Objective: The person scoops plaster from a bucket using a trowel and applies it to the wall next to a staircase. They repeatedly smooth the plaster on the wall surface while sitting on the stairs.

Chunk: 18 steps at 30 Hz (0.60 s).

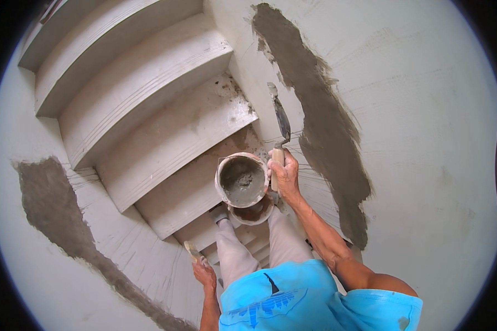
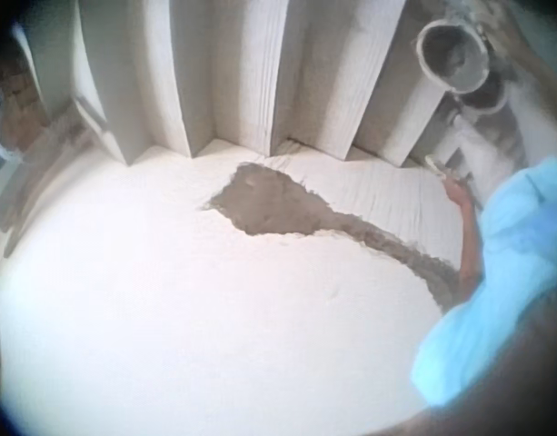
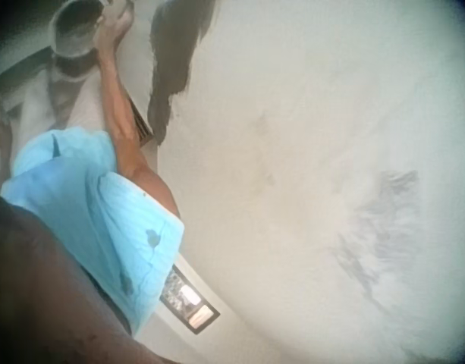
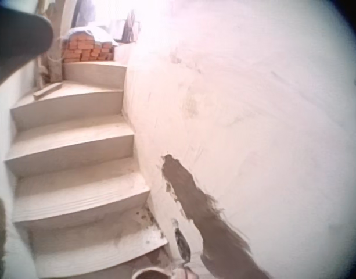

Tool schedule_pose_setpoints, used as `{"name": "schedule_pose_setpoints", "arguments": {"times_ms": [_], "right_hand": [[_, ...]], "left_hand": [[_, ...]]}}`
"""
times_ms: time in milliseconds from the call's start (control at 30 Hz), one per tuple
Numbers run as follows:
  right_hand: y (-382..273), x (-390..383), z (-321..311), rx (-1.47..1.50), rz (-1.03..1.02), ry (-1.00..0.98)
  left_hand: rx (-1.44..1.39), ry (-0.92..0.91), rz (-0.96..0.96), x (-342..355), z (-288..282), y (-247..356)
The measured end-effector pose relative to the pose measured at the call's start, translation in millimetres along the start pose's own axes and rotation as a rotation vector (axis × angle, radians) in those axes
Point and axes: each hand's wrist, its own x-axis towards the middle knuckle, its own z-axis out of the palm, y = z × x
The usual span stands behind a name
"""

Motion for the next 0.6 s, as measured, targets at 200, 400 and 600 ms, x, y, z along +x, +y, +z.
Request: {"name": "schedule_pose_setpoints", "arguments": {"times_ms": [200, 400, 600], "right_hand": [[17.8, -13.3, -7.2, 0.059, 0.077, -0.009], [27.2, -34.4, -14.5, -0.029, 0.057, 0.013], [34.5, -53.0, -17.0, -0.071, 0.119, 0.031]], "left_hand": [[0.092, -0.005, -0.024, -23.0, 3.1, -18.6], [0.024, -0.037, -0.016, -24.4, 7.5, -28.6], [0.055, -0.047, -0.065, -26.8, 9.8, -31.6]]}}
